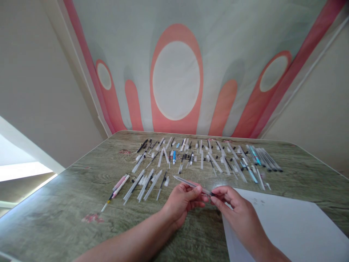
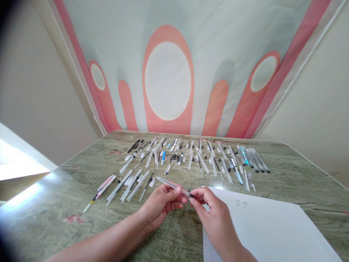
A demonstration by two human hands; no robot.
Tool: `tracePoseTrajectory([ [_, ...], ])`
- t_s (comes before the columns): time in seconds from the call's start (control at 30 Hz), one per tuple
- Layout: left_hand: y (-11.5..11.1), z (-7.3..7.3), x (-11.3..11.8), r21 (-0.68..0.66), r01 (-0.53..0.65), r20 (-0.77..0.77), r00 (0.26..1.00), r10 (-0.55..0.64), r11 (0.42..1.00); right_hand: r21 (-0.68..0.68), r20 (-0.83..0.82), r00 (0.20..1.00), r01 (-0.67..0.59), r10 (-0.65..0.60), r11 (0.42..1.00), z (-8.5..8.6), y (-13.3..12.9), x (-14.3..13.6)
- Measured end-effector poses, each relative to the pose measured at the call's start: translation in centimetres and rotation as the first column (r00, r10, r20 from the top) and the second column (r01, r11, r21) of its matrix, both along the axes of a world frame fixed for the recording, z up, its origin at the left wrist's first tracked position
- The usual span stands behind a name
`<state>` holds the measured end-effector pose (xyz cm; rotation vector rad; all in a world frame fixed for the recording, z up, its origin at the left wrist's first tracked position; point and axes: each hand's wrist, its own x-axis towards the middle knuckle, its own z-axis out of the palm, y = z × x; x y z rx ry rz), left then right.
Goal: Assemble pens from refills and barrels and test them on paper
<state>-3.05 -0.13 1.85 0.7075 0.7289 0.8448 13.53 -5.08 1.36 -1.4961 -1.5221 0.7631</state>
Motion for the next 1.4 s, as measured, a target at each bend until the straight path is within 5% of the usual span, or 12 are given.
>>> tracePoseTrajectory([
  [0.5, -0.3, 0.07, 0.12, 0.054, -0.099, -0.122, 0.987, 0.105, 0.994, 0.101, 0.096, 0.994, 0.035, -0.044, 0.994, -0.13, -0.22, 0.21],
  [0.97, -0.32, 0.04, 0.06, -0.011, -0.011, -0.071, 0.997, 0.01, 1.0, 0.021, -0.039, 0.997, 0.069, -0.068, 0.997, -0.14, -0.25, -0.13],
  [1.4, -0.37, 0.4, 0.07, 0.022, -0.047, -0.092, 0.995, 0.049, 0.999, 0.059, 0.049, 0.999, -0.01, 0.007, 0.998, 0.33, -0.3, 0.25],
])
